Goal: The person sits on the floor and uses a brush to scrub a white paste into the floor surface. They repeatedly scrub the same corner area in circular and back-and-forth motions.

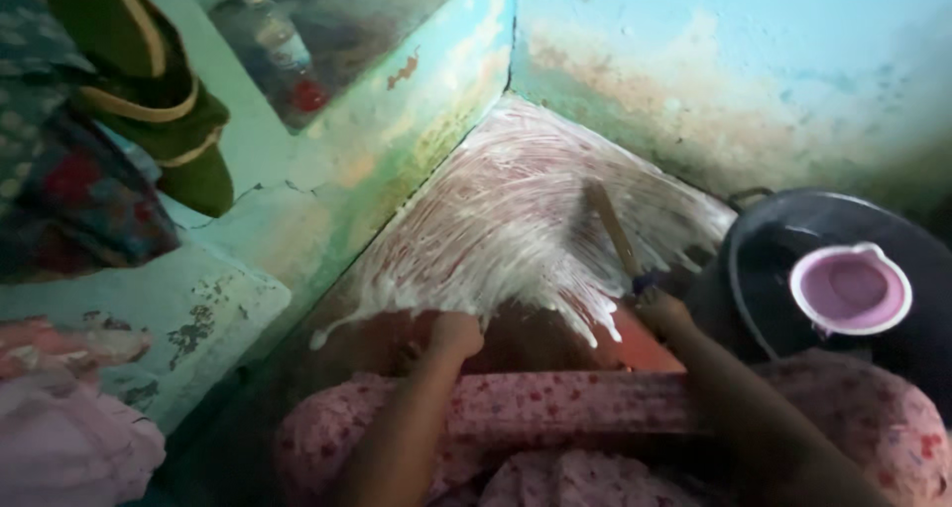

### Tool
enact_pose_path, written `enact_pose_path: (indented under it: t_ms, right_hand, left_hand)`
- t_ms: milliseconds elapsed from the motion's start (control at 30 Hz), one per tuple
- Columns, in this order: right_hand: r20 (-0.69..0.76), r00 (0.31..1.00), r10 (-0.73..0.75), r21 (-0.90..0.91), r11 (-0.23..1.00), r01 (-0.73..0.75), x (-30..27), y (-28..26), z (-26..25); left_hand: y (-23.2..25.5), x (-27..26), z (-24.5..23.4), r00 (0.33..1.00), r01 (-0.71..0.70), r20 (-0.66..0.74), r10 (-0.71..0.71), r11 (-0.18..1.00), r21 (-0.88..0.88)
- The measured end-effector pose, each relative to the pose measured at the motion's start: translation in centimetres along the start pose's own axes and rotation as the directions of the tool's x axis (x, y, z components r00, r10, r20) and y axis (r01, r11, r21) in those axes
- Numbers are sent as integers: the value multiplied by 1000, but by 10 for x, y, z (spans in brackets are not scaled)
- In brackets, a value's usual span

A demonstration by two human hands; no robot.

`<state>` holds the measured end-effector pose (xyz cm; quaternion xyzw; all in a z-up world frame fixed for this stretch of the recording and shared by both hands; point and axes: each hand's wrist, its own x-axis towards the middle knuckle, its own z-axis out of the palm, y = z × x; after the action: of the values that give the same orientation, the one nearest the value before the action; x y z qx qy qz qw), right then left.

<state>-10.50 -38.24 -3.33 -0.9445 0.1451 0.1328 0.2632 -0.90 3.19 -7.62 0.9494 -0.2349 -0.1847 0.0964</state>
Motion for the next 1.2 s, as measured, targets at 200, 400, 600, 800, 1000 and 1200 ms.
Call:
enact_pose_path:
  t_ms: [200, 400, 600, 800, 1000, 1200]
  right_hand:
    - [160, 986, -48, 261, 965, 5, -2, -27, 50]
    - [164, 982, -95, -25, 995, 100, 11, -35, 61]
    - [5, 992, 123, 159, 980, -123, 38, -35, 57]
    - [290, 955, 66, 398, 899, -183, 43, -41, 87]
    - [351, 936, -35, -327, 932, 158, 88, -36, 69]
    - [-22, 976, 218, -111, 969, -219, 124, -24, 49]
  left_hand:
    - [7, 0, -6, 986, 63, 158, -61, 998, -9]
    - [21, 16, -1, 968, -2, 253, 3, 1000, -4]
    - [13, -1, 6, 990, -11, 141, 24, 996, -91]
    - [18, -18, -32, 919, 113, 387, -70, 990, -90]
    - [14, -20, -42, 866, 149, 490, -100, 987, -62]
    - [-3, -28, -11, 882, 161, 459, -104, 983, -87]
